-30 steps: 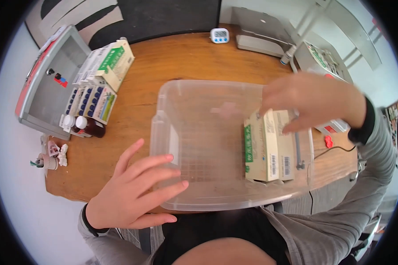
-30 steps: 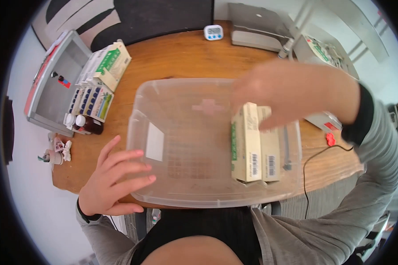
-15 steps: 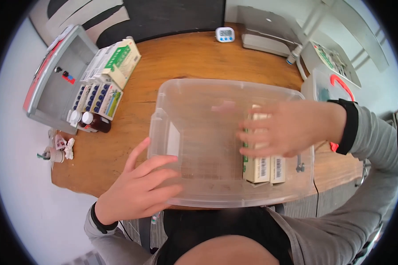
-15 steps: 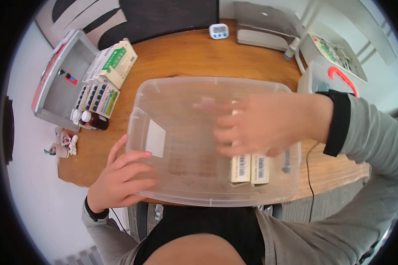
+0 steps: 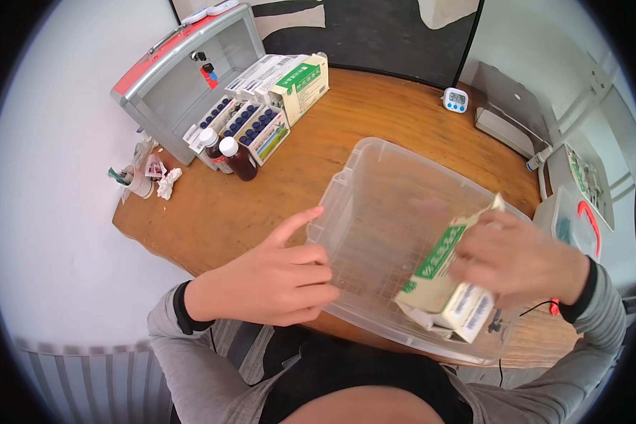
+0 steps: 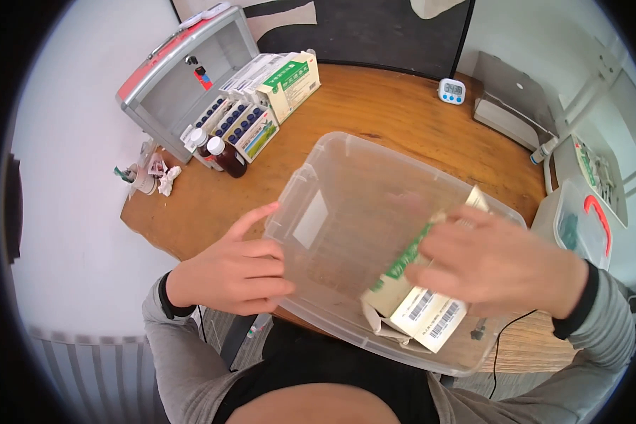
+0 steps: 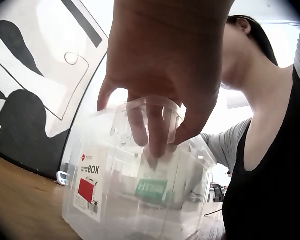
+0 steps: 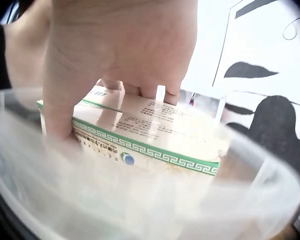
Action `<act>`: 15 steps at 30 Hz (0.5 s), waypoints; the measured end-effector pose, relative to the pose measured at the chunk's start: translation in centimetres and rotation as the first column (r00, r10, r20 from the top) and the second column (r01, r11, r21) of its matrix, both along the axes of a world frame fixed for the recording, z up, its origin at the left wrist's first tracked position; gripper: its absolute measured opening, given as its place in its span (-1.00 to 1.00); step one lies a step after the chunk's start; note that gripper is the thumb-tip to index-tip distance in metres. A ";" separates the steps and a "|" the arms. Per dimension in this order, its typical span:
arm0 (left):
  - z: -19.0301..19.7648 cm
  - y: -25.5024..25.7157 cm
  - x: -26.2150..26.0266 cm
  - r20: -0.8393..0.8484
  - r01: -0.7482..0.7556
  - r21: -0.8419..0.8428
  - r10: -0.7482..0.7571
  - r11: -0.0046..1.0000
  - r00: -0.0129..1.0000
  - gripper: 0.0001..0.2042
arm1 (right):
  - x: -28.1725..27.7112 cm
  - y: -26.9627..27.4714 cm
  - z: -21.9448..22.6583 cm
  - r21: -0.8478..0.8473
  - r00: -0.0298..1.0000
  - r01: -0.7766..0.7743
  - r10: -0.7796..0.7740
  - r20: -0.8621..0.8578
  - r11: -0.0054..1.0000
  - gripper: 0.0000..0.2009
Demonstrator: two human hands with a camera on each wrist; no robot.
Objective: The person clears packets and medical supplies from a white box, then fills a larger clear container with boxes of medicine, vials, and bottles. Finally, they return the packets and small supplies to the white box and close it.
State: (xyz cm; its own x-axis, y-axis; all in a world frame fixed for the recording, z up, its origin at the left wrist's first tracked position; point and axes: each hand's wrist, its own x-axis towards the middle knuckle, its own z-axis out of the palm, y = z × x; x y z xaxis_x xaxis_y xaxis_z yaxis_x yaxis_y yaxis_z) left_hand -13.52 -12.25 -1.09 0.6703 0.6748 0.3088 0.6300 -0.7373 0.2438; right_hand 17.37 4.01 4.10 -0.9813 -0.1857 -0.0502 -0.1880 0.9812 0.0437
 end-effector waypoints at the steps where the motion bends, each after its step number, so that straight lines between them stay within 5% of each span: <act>1: 0.4 -0.4 -0.4 -0.039 -0.029 -0.016 0.029 0.999 0.999 -0.86 | -0.1 -0.1 1.6 -0.077 0.993 0.038 -0.046 -0.108 0.996 -0.52; 6: 0.9 -3.0 -1.6 -0.058 -0.178 -0.022 0.176 0.984 0.983 -0.75 | 0.4 4.1 5.9 -0.412 0.883 0.054 -0.236 -0.406 0.910 -0.24; 8: 1.3 -4.1 -2.4 -0.196 -0.279 0.025 0.279 0.960 0.940 -0.70 | 0.1 6.9 6.2 -0.317 0.728 0.142 -0.316 -0.608 0.938 -0.13; 10: 1.2 -5.5 -3.6 -0.214 -0.331 0.032 0.330 0.943 0.919 -0.70 | -1.7 12.7 5.5 -0.026 0.768 0.150 -0.133 -0.626 0.988 0.03; 12: 1.4 -6.8 -4.7 -0.236 -0.372 0.044 0.371 0.927 0.898 -0.69 | -7.9 11.5 4.2 -0.365 0.779 0.360 -0.492 -0.389 0.859 -0.06; 14: 2.1 -8.3 -5.4 -0.349 -0.451 0.066 0.444 0.890 0.825 -0.74 | -12.4 14.8 0.8 -0.005 0.847 0.196 -0.172 -0.503 0.981 -0.32; 15: 2.4 -8.9 -5.7 -0.349 -0.449 0.073 0.444 0.891 0.825 -0.74 | -14.0 15.5 -1.2 -0.003 0.840 0.253 -0.221 -0.495 0.967 -0.34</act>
State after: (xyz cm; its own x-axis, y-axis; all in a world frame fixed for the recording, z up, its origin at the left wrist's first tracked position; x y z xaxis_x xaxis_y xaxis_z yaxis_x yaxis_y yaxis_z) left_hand -19.23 -21.13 1.34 0.3563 0.9286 0.1036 0.9344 -0.3533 -0.0462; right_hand 3.40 19.50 2.90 -0.8956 0.0438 0.4427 0.1114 0.9855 0.1279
